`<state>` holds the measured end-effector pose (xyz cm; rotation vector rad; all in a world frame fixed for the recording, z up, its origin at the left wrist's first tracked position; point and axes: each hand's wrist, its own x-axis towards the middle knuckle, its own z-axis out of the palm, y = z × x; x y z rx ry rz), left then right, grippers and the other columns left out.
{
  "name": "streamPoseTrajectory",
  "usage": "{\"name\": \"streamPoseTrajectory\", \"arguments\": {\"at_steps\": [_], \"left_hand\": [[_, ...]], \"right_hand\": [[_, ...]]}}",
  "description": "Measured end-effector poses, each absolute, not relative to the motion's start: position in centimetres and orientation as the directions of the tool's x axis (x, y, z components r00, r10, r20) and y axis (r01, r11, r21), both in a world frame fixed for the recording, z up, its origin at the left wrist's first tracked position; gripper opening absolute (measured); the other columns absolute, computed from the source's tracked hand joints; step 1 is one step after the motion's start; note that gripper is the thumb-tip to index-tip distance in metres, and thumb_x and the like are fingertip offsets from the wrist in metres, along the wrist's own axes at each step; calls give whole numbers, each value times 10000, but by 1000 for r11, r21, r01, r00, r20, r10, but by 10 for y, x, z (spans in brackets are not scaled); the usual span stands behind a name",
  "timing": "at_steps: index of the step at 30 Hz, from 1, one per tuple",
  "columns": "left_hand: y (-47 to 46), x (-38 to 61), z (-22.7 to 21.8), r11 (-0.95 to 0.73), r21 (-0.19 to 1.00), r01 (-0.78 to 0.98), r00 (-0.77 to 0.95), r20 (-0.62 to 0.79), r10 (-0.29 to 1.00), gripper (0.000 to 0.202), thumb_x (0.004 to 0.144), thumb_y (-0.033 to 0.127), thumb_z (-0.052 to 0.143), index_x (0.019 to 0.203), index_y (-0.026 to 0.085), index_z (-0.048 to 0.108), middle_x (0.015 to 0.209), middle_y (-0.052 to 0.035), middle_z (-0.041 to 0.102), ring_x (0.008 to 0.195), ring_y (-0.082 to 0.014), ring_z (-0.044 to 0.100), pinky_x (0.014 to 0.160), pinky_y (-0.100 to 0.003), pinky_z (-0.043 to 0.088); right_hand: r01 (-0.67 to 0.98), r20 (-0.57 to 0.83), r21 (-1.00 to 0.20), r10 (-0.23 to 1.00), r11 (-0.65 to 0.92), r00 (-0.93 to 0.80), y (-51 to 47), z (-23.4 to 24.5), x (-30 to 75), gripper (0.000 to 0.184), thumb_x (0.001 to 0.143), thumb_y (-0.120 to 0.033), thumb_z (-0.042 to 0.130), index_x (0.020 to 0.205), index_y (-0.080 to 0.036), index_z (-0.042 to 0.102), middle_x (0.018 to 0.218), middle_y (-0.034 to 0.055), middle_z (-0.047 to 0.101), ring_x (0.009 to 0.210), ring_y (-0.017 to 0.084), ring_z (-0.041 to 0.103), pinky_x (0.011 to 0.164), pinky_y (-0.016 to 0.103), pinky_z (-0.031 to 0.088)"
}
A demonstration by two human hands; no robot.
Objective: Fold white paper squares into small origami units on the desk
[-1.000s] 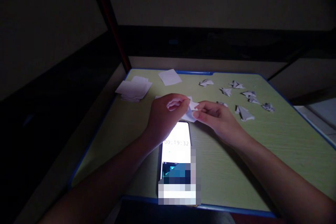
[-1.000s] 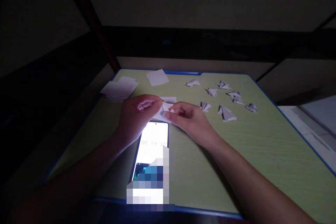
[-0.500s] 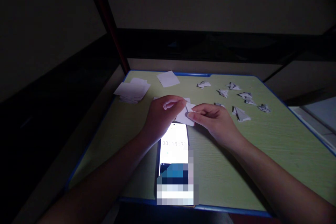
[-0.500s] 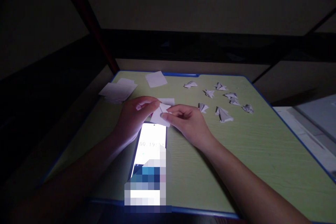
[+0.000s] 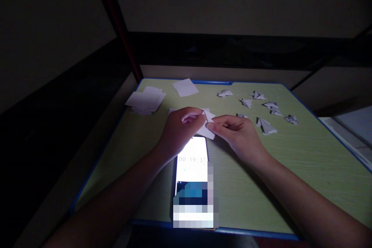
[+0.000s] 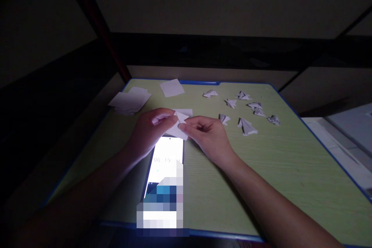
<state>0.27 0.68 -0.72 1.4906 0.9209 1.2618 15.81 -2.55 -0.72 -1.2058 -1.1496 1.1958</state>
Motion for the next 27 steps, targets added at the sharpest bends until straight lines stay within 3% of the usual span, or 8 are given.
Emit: {"name": "streamPoseTrajectory", "arguments": {"at_steps": [8, 13, 21, 27], "left_hand": [[7, 2, -5, -298, 954, -44, 198, 301, 933, 90, 734, 211, 663, 774, 150, 717, 751, -40, 744, 671, -117, 661, 606, -218, 522], [7, 1, -6, -265, 964, -40, 216, 267, 939, 93, 737, 221, 670, 764, 151, 725, 722, -31, 734, 647, -116, 647, 596, -223, 512], [3, 1, -6, -251, 968, 0, 257, 243, 935, 103, 765, 226, 670, 794, 157, 740, 704, -18, 722, 639, -107, 627, 569, -208, 477], [3, 1, -2, -235, 971, 33, 254, 220, 942, 114, 768, 233, 651, 746, 156, 732, 634, 2, 679, 587, -90, 571, 531, -203, 430]], "right_hand": [[16, 9, -1000, 1000, 9, 0, -27, -6, 159, 87, 653, -258, 808, 672, -201, 745, 581, -19, 672, 510, 64, 532, 477, 186, 392], [-21, 75, -997, 996, 74, -41, -25, -5, 164, 164, 747, -357, 747, 830, -215, 749, 783, 8, 723, 696, 101, 610, 629, 220, 460], [30, -4, -1000, 999, -3, -32, -26, -5, 163, 209, 674, -336, 792, 613, -169, 683, 591, -6, 637, 529, 81, 516, 509, 224, 374], [2, -21, -1000, 999, -21, -31, -26, -11, 162, 239, 676, -366, 793, 607, -174, 670, 588, -10, 634, 517, 82, 501, 504, 236, 364]]}}
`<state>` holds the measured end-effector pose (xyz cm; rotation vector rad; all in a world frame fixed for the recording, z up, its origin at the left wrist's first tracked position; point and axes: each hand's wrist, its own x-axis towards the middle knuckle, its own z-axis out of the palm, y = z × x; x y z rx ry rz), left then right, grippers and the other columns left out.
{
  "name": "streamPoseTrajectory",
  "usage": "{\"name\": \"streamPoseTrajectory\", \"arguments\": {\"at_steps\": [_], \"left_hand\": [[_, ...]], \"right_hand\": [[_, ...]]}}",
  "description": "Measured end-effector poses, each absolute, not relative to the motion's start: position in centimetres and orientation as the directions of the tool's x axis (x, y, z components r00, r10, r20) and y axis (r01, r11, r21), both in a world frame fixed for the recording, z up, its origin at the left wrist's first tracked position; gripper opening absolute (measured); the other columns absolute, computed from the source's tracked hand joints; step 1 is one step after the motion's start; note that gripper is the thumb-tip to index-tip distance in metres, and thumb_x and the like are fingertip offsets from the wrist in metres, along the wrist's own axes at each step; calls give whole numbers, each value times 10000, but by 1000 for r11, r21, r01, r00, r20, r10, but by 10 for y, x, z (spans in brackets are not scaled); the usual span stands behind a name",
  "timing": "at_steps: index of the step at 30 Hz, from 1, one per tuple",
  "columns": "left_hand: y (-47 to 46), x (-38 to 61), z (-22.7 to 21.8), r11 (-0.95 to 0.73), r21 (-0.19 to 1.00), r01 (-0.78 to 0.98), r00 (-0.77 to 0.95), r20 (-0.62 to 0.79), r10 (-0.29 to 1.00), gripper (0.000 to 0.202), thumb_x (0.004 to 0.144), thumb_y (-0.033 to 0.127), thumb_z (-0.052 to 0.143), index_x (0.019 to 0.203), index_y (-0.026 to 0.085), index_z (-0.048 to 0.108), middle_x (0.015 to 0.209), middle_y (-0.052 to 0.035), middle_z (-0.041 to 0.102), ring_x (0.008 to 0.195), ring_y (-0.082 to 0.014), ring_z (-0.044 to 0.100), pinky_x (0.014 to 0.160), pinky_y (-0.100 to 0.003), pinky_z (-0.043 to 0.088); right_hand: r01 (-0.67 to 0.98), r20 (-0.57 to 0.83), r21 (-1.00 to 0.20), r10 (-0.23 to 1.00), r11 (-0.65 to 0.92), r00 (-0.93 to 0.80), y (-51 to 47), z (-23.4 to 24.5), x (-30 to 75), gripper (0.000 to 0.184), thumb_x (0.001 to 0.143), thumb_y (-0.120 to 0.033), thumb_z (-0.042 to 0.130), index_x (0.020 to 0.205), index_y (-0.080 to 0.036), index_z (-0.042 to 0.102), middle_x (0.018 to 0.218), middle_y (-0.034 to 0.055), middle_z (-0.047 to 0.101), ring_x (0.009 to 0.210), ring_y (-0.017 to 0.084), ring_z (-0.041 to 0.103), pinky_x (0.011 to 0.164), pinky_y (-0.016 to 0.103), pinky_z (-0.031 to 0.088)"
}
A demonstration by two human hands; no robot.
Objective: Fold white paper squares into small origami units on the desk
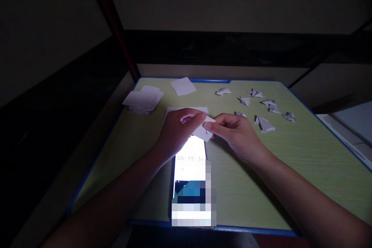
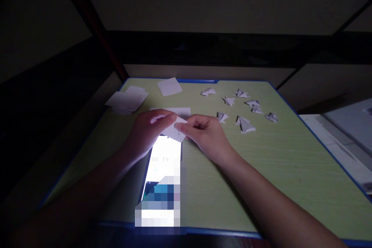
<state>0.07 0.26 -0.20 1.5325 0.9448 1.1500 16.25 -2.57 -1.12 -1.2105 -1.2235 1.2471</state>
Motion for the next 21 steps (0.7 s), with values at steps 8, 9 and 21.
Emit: {"name": "streamPoseTrajectory", "arguments": {"at_steps": [8, 9, 21], "left_hand": [[3, 1, -3, -177, 984, -2, 258, 172, 951, 152, 763, 267, 622, 703, 171, 722, 592, 11, 647, 524, -91, 527, 479, -215, 397], [4, 1, -3, -175, 984, -1, 255, 170, 952, 156, 764, 268, 617, 700, 171, 722, 591, 11, 646, 523, -90, 525, 479, -215, 397], [4, 4, -4, -237, 972, 14, 207, 229, 951, 202, 759, 266, 608, 592, 152, 598, 543, 29, 565, 532, -76, 500, 497, -197, 395]], "right_hand": [[21, 1, -1000, 999, 2, -49, -28, -11, 160, 260, 708, -390, 763, 600, -183, 648, 557, -16, 601, 511, 93, 485, 506, 251, 371], [27, 0, -1000, 999, 1, -47, -29, -10, 159, 261, 706, -392, 762, 599, -183, 648, 554, -16, 600, 508, 92, 482, 500, 249, 366], [8, -31, -999, 999, -31, -41, -32, -8, 156, 269, 682, -391, 791, 578, -190, 647, 562, -5, 609, 529, 105, 513, 505, 253, 374]]}}
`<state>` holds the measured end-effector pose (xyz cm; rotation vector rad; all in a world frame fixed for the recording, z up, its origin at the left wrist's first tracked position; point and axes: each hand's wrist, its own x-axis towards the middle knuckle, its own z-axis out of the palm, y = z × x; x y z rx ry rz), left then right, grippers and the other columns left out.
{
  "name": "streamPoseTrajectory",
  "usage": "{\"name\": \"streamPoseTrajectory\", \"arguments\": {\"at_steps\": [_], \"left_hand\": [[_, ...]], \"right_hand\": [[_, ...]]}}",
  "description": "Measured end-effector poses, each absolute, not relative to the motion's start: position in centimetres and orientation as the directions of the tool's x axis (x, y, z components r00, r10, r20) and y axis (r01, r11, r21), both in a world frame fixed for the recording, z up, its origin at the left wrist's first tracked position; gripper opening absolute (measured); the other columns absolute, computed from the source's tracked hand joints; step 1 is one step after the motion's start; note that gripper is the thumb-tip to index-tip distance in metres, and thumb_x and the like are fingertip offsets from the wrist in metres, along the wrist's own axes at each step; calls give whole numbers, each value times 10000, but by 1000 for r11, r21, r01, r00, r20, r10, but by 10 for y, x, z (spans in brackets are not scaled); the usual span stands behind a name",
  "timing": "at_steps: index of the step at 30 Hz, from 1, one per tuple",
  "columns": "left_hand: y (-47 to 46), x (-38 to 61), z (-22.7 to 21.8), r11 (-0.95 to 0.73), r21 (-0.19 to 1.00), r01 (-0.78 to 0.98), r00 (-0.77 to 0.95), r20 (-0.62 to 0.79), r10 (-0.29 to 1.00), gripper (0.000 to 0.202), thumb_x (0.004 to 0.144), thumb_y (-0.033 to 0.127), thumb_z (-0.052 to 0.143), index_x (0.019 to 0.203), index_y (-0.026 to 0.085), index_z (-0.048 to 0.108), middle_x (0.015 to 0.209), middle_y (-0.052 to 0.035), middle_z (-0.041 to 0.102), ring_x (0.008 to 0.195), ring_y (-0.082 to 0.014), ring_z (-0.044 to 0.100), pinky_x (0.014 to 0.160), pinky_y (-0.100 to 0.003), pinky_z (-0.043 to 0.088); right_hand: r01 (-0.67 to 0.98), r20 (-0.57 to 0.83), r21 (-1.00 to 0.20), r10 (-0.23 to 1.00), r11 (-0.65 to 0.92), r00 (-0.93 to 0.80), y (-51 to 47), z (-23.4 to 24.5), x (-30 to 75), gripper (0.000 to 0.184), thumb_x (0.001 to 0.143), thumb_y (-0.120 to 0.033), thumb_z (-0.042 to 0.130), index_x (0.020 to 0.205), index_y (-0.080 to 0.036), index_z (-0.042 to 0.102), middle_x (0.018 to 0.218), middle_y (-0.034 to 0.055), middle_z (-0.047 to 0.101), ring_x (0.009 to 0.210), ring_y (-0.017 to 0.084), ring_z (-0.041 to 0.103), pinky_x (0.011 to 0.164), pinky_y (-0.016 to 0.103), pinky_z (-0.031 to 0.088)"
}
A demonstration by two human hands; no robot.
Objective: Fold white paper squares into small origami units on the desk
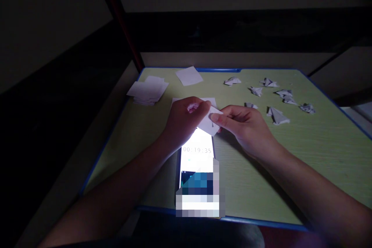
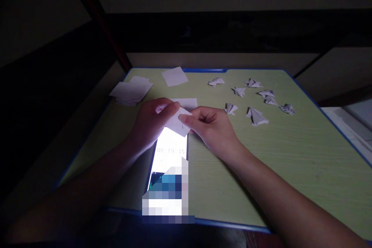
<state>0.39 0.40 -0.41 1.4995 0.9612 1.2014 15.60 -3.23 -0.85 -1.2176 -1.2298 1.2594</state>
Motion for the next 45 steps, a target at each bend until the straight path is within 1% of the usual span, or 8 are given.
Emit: {"name": "streamPoseTrajectory", "arguments": {"at_steps": [5, 10, 16, 22, 27, 33, 38, 45], "left_hand": [[5, 2, -5, -277, 961, 4, 255, 267, 929, 108, 735, 258, 637, 709, 153, 638, 701, -7, 673, 656, -97, 593, 604, -210, 473], [4, 2, -3, -284, 959, 10, 247, 273, 930, 82, 716, 194, 619, 646, 161, 590, 651, 5, 643, 627, -95, 580, 617, -224, 484], [4, 3, -2, -304, 953, 3, 270, 292, 917, 120, 716, 173, 614, 612, 168, 555, 596, 27, 591, 583, -84, 533, 580, -221, 452], [2, 4, -1, -313, 950, -4, 297, 301, 906, 139, 722, 157, 604, 597, 167, 542, 564, 40, 543, 558, -76, 493, 542, -213, 416], [2, 3, -1, -344, 939, 28, 291, 322, 901, 121, 721, 164, 596, 607, 172, 557, 572, 34, 563, 561, -84, 505, 546, -216, 432], [1, 3, 0, -344, 938, 34, 295, 319, 901, 125, 717, 152, 597, 601, 173, 555, 578, 32, 570, 562, -87, 514, 548, -220, 438], [0, 4, 1, -343, 939, 33, 289, 320, 902, 150, 713, 143, 592, 578, 176, 533, 549, 41, 538, 541, -83, 492, 529, -216, 423], [-1, 4, -1, -358, 932, 54, 314, 324, 892, 137, 725, 152, 593, 608, 180, 527, 574, 35, 568, 567, -89, 529, 542, -214, 443]], "right_hand": [[32, -3, -999, 1000, -3, -17, -32, -12, 159, 238, 705, -375, 780, 594, -203, 659, 573, -9, 608, 538, 111, 521, 526, 268, 396], [17, -2, -1000, 999, -1, -36, -32, -13, 160, 212, 716, -359, 773, 630, -201, 661, 595, -9, 611, 560, 116, 543, 558, 278, 432], [-59, 81, -995, 996, 79, -46, -32, -10, 156, 193, 701, -308, 778, 818, -199, 670, 735, 0, 669, 657, 122, 598, 602, 263, 476], [-87, 102, -991, 994, 98, -48, -32, -7, 156, 136, 717, -296, 772, 778, -214, 682, 730, -3, 692, 637, 115, 601, 604, 263, 480], [-124, 49, -991, 997, 40, -65, -30, -13, 159, 217, 699, -316, 788, 854, -206, 682, 705, -5, 681, 620, 119, 604, 597, 266, 483], [-61, 14, -998, 996, 8, -92, -29, -15, 162, 180, 713, -332, 777, 766, -179, 698, 693, 10, 678, 593, 109, 571, 559, 250, 434], [-78, 38, -996, 995, 31, -93, -31, -13, 161, 147, 697, -292, 790, 746, -186, 701, 672, -5, 655, 590, 102, 554, 556, 243, 412], [-61, 56, -997, 994, 50, -93, -30, -15, 161, 147, 700, -290, 782, 724, -184, 682, 651, -11, 623, 596, 107, 537, 561, 250, 402]]}}
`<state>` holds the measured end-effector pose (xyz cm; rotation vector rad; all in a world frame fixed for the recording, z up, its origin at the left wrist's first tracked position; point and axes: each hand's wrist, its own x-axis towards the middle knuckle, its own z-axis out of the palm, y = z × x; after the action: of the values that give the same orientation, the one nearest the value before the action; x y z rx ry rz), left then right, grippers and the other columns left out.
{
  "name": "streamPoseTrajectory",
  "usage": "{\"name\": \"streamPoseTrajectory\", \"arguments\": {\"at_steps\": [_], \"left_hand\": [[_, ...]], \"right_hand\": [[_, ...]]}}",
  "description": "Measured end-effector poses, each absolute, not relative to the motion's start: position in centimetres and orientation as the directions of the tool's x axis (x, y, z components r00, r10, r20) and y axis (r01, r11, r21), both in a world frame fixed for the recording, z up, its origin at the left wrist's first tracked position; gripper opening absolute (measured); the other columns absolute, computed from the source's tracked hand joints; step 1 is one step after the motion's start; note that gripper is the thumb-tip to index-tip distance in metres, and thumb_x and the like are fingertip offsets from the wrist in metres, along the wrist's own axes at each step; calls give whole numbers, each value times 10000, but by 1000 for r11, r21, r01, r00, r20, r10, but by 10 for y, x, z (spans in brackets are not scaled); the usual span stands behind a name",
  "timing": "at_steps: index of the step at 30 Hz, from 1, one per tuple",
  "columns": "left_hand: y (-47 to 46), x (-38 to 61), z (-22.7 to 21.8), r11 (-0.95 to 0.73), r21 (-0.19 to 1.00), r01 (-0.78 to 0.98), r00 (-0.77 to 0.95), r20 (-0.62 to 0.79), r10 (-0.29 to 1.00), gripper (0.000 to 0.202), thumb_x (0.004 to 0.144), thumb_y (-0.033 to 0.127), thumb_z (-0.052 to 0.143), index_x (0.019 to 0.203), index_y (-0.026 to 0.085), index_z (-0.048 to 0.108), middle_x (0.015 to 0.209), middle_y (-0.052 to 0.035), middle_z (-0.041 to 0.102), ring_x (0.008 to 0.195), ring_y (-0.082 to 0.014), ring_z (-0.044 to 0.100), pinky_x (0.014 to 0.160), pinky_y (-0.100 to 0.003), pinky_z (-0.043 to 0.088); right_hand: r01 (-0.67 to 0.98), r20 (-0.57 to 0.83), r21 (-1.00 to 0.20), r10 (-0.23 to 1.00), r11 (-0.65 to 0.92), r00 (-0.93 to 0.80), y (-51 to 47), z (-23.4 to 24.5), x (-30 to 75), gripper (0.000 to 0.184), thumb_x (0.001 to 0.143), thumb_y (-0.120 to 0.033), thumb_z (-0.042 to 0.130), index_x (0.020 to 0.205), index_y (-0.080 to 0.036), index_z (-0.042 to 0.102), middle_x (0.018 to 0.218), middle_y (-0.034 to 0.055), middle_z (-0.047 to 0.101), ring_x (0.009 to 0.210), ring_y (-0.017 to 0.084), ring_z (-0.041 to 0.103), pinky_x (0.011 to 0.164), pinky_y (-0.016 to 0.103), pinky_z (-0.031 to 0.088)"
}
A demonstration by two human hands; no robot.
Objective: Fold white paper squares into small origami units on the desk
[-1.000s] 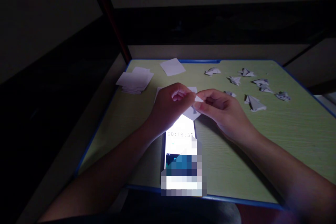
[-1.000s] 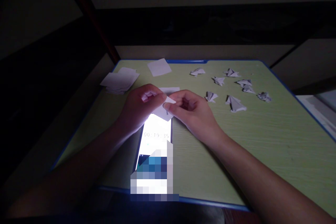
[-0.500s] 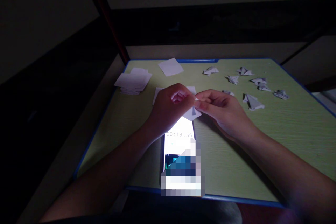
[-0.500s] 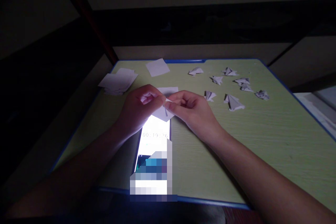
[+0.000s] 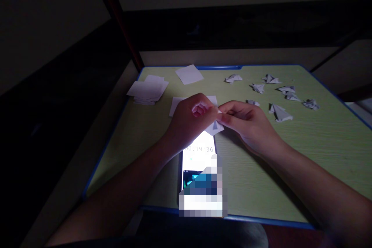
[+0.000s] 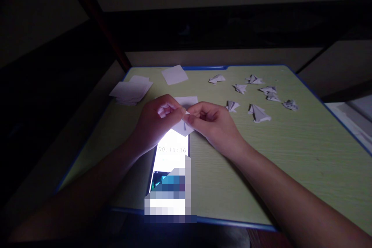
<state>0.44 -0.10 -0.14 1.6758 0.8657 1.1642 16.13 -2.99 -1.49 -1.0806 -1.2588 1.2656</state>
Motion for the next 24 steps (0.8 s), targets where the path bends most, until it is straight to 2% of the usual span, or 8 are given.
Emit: {"name": "streamPoseTrajectory", "arguments": {"at_steps": [6, 10, 24], "left_hand": [[0, 3, -2, -362, 930, 59, 339, 322, 884, 80, 730, 164, 602, 659, 169, 564, 622, 21, 611, 603, -89, 568, 566, -205, 469], [0, 5, -3, -403, 914, 47, 322, 368, 872, 33, 721, 163, 592, 689, 157, 586, 646, 16, 630, 618, -87, 584, 578, -202, 482], [-2, 4, -2, -406, 909, 93, 298, 363, 883, 107, 710, 119, 574, 619, 164, 541, 571, 40, 560, 555, -76, 515, 520, -199, 412]], "right_hand": [[-65, 49, -997, 994, 43, -93, -30, -14, 163, 141, 694, -283, 785, 700, -185, 684, 625, -20, 601, 572, 100, 524, 538, 245, 381], [-78, 62, -995, 995, 55, -83, -29, -12, 162, 135, 676, -275, 795, 696, -186, 696, 618, -18, 611, 564, 100, 532, 534, 245, 387], [-112, 30, -994, 991, 15, -128, -32, -6, 157, 140, 632, -252, 815, 665, -179, 699, 619, -7, 652, 554, 98, 557, 529, 239, 402]]}}
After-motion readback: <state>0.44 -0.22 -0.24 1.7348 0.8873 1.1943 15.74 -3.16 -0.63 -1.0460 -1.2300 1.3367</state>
